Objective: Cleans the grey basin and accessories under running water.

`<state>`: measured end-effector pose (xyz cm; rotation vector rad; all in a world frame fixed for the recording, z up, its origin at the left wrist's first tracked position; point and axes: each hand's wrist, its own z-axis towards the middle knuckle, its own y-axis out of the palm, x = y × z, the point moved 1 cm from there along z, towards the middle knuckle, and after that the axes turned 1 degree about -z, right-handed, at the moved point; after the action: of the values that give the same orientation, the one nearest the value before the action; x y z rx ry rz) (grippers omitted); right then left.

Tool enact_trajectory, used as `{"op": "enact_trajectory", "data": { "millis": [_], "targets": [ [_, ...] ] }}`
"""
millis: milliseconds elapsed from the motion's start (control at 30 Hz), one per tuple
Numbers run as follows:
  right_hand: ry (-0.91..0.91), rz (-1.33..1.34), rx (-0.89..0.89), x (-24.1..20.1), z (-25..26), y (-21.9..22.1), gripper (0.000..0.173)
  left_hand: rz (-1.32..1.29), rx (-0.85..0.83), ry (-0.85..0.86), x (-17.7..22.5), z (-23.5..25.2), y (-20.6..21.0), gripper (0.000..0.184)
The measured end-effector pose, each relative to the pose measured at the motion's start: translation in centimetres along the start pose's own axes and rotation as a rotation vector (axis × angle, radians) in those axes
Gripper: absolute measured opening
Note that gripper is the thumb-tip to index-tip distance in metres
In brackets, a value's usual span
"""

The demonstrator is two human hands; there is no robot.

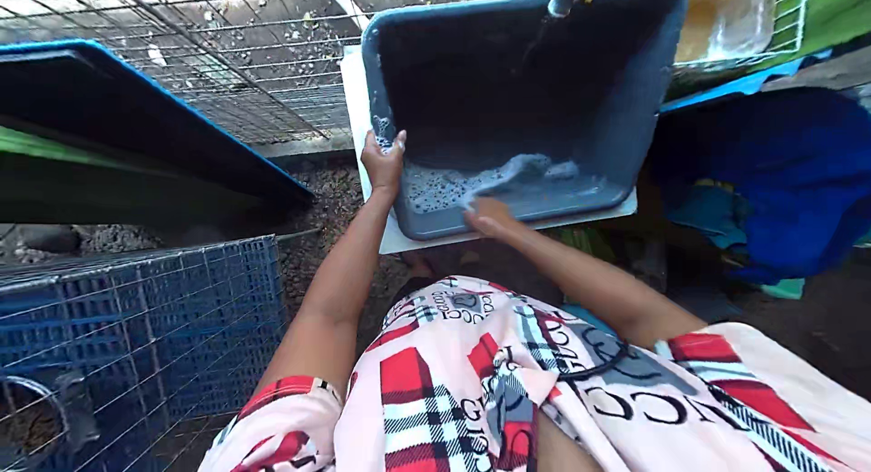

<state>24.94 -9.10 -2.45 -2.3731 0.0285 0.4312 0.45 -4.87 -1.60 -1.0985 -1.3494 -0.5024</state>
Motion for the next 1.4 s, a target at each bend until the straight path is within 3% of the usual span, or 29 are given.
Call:
{"op": "enact_trajectory", "data": {
  "millis": [67,133,233,300,367,433,533,600,700,767,867,933,967,1000,1067,1133,1167,1267,1333,1400],
  "targets": [
    [-0.144,0.019,-0.039,-7.4,0.4,2.8,0.041,-0.022,0.003,0.008,-0.3,0.2,0.2,0.05],
    [-0.218,0.064,-0.071,-9.9,0.5,3.6,0.042,-0.028,-0.012,-0.005,-0.5,0.1,0.2,0.055],
    [-0.203,0.055,-0.057,-4.0,0.3,1.3,0.042,-0.019,-0.06,-0.024,-1.2,-0.4,-0.3,0.058],
    [-0.011,0.004,-0.056,2.7,0.2,-1.3,0.042,-0.023,-0.09,-0.057,-2.5,-1.9,-0.5,0.056],
    [0.127,-0.065,-0.081,5.7,0.5,-3.1,0.044,-0.076,-0.083,-0.066,-3.5,-3.3,-0.3,0.053],
    [0.079,-0.074,-0.092,2.5,0.8,-1.3,0.044,-0.104,-0.058,-0.033,-4.0,-4.1,-0.2,0.046],
    [-0.134,0.132,-0.042,-7.2,1.0,3.5,0.042,-0.075,-0.036,0.001,-3.5,-4.4,-0.5,0.043],
    [-0.145,0.378,0.168,-12.4,-0.1,5.8,0.045,-0.082,-0.019,-0.072,-3.3,-4.7,-0.7,0.048],
    [-0.334,0.596,0.542,-15.3,3.1,6.2,0.058,-0.274,-0.157,-0.293,-3.3,-4.6,-1.8,0.052],
    [-0.491,0.509,0.737,-16.7,7.4,2.2,0.057,-0.494,-0.153,-0.409,-4.4,-4.8,-1.5,0.049],
    [-0.62,0.436,1.003,-19.2,12.5,-4.7,0.051,-0.614,-0.15,-0.451,-5.0,-5.1,-1.1,0.051],
    [-0.664,0.471,0.964,-18.8,11.6,-3.6,0.056,-0.588,-0.112,-0.423,-5.3,-4.9,-1.0,0.053],
    [-0.658,0.517,0.854,-17.4,9.4,-1.0,0.058,-0.554,-0.089,-0.395,-5.5,-4.9,-0.9,0.052],
    [-0.602,0.588,0.675,-15.6,6.7,2.0,0.058,-0.49,-0.092,-0.37,-5.6,-5.1,-1.0,0.056],
    [-0.319,0.708,0.343,-13.0,3.4,5.1,0.049,-0.361,-0.159,-0.27,-5.6,-5.3,-1.3,0.063],
    [-0.134,0.664,0.108,-11.9,4.3,4.3,0.046,-0.222,-0.136,-0.14,-5.5,-5.3,-1.1,0.061],
    [-0.134,0.58,0.067,-11.2,6.0,4.4,0.044,-0.13,-0.108,-0.084,-5.2,-5.5,-1.1,0.061],
    [-0.399,0.191,0.203,-8.8,11.6,4.2,0.054,0.041,-0.089,-0.022,-4.7,-5.3,-1.1,0.062],
    [-0.611,0.005,0.499,-7.8,16.2,2.4,0.055,0.08,-0.08,-0.033,-4.6,-5.3,-1.1,0.062],
    [-0.567,-0.031,0.671,-9.9,19.3,-2.5,0.052,0.107,-0.073,-0.038,-4.4,-5.2,-1.1,0.061]
  ]
}}
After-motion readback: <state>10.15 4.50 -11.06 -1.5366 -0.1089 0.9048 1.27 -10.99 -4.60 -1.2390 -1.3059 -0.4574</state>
